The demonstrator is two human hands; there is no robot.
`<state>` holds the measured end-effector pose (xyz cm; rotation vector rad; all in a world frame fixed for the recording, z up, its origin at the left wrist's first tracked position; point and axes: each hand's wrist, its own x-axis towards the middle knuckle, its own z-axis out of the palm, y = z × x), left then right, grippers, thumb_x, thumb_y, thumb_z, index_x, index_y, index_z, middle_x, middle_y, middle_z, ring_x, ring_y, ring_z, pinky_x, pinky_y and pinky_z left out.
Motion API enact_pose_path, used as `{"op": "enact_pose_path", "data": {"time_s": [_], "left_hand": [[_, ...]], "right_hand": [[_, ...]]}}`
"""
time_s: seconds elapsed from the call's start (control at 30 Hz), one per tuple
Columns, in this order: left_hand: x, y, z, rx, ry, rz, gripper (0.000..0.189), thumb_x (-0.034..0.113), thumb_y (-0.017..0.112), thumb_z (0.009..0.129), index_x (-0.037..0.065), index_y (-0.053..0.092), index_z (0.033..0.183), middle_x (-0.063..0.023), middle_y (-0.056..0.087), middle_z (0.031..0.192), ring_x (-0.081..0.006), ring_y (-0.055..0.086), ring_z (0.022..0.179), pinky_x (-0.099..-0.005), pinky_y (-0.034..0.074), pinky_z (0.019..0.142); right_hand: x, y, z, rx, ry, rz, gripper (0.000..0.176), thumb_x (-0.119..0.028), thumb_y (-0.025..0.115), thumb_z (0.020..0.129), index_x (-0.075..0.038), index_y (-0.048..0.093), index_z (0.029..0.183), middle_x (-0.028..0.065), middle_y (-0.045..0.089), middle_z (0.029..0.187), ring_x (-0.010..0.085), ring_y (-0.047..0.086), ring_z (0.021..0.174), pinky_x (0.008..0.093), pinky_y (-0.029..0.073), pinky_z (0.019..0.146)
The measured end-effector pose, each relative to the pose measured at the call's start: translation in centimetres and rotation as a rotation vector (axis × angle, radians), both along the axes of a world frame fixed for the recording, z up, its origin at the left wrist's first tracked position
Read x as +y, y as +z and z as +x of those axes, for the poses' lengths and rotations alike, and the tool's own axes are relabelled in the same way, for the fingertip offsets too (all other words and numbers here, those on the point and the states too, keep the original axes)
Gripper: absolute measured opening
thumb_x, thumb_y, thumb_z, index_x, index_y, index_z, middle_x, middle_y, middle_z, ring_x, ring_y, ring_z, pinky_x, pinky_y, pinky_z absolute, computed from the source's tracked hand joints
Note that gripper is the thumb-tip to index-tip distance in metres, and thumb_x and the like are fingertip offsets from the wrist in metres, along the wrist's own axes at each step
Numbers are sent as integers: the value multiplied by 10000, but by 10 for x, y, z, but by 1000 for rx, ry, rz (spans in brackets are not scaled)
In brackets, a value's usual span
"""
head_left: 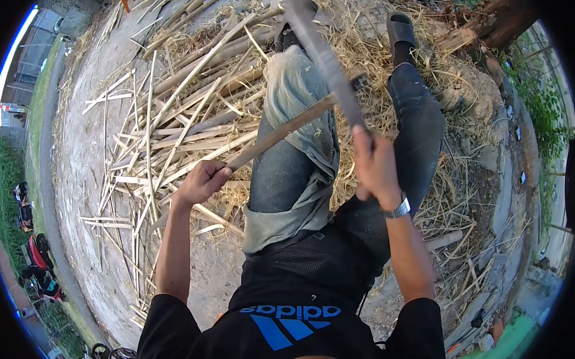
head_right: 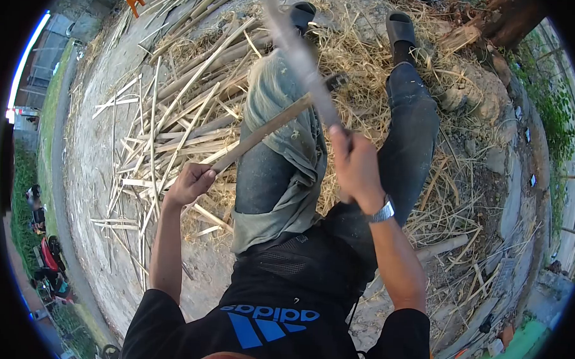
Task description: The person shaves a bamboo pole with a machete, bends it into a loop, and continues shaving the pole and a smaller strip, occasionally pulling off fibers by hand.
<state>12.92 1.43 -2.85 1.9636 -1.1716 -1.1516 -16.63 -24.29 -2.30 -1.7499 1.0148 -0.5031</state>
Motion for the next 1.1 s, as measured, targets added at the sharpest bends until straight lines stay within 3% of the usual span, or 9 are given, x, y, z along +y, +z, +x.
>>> {"op": "enact_pose_path", "data": {"time_s": [0.1,0.2,0.3,0.4,0.5,0.63,0.77,0.97,1.1], "left_hand": [[-3,-2,1,28,0,-5,537,445,574,1053,30,547,713,18,436,550,-94,394,536,-331,340,501],[0,-5,-3,49,17,8,543,449,576,1051,32,544,705,12,443,548,-95,395,535,-331,342,503],[-3,-1,-5,12,-16,-45,551,453,569,1055,25,553,709,2,453,547,-105,397,518,-335,338,491],[-3,-16,-5,-38,45,-100,486,382,608,1049,22,576,723,-16,476,542,-115,405,506,-344,339,483],[-3,-17,-10,-548,376,-359,359,200,645,1033,36,587,719,-14,503,529,-124,409,466,-329,317,446],[-15,33,12,-1036,572,-515,344,265,623,1052,58,652,779,-2,497,517,-91,448,446,-304,303,415],[-46,58,-17,-905,547,-299,305,284,578,1060,78,739,903,-55,605,602,-151,557,479,-334,408,454],[-78,47,-132,-607,143,-526,216,248,706,966,35,712,1002,-125,655,711,-281,635,570,-377,483,544],[-63,34,-153,-416,245,-460,207,215,738,939,25,708,1016,-128,653,703,-278,649,582,-363,494,558]], "right_hand": [[8,-1,-2,12,233,-167,477,-369,570,1058,38,631,816,69,497,541,156,517,490,347,385,490],[-10,-3,13,-93,-171,300,485,-387,602,1036,44,641,817,85,484,544,182,484,497,388,390,519],[11,-1,7,-28,47,-38,466,-373,621,1029,45,644,825,74,467,537,162,442,490,367,377,502],[27,11,-3,-40,137,-4,436,-356,659,1007,47,652,838,53,457,539,125,422,496,336,358,494],[25,16,-11,-202,29,130,319,-269,685,995,25,654,875,-30,485,583,47,402,516,273,336,479],[26,40,-16,-467,-110,328,231,-201,709,981,5,611,1021,-40,529,637,29,458,470,222,361,421],[30,42,-10,-605,-227,211,237,-125,763,934,-22,549,938,4,589,674,68,508,430,242,423,409],[39,35,21,-697,-473,35,254,-60,803,890,21,606,1027,92,715,859,114,649,570,244,538,500],[32,35,8,-650,-462,113,280,-62,818,877,24,624,1061,108,726,904,125,675,636,252,575,538]]}}
